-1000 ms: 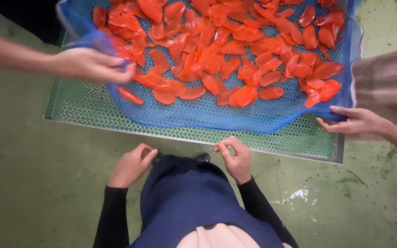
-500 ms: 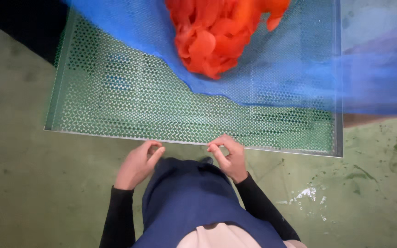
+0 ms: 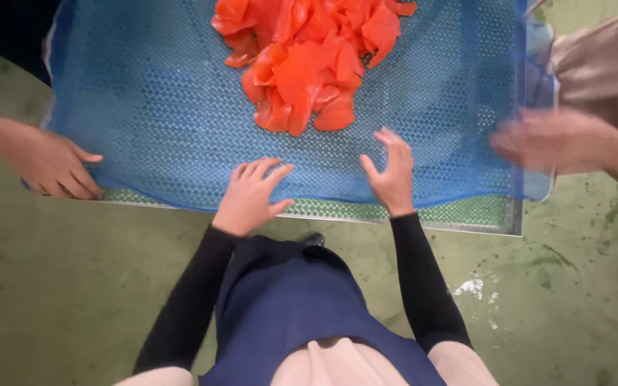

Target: The person arranges orange slices on a blue mesh tray by hand, spreading them out in a single layer. Another person assists by adding more slices to the tray. The person then moves a metal frame and continues arranging the slices.

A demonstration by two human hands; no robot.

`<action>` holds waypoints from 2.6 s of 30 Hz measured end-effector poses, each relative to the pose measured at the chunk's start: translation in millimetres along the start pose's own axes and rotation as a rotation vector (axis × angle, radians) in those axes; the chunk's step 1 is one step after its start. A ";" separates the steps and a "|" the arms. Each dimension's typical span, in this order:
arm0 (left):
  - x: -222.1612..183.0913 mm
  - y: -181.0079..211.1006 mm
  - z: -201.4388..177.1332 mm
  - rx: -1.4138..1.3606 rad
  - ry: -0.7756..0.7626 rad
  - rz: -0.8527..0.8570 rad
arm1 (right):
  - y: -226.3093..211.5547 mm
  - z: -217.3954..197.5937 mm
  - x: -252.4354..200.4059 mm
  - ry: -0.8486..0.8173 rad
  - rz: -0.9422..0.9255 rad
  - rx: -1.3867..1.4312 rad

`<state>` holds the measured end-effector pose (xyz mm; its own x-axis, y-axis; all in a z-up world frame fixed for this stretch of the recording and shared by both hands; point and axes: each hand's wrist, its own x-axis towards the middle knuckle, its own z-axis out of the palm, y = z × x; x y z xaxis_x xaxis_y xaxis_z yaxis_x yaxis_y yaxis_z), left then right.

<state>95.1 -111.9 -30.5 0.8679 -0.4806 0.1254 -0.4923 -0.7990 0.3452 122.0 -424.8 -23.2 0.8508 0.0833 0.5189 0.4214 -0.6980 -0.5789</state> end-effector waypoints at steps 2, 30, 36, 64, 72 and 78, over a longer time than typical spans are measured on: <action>0.4 -19.1 36.8 0.049 -0.047 -0.009 | 63.4 37.1 -33.0 -0.097 0.066 -0.225; 188.4 -186.0 26.8 -0.042 0.116 -0.461 | 132.5 110.1 90.2 0.122 1.092 0.824; 237.8 -158.5 62.9 -0.105 0.084 -0.557 | 115.7 127.6 122.3 -0.040 1.045 0.543; 202.5 -46.3 -13.8 -0.371 -0.169 0.371 | 151.9 -49.8 16.9 -0.285 0.728 0.080; 164.9 -60.0 55.9 -0.066 0.047 0.083 | 54.9 -11.4 21.7 -0.511 0.272 -0.273; 179.9 -18.3 69.5 -0.546 0.189 -0.026 | 68.8 55.7 28.6 -0.513 0.026 -0.428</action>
<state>255.7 -208.9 -78.9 0.9007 -0.3499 0.2573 -0.4088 -0.4829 0.7744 192.7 -430.9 -83.2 0.9451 0.3165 0.0816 0.3269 -0.9162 -0.2317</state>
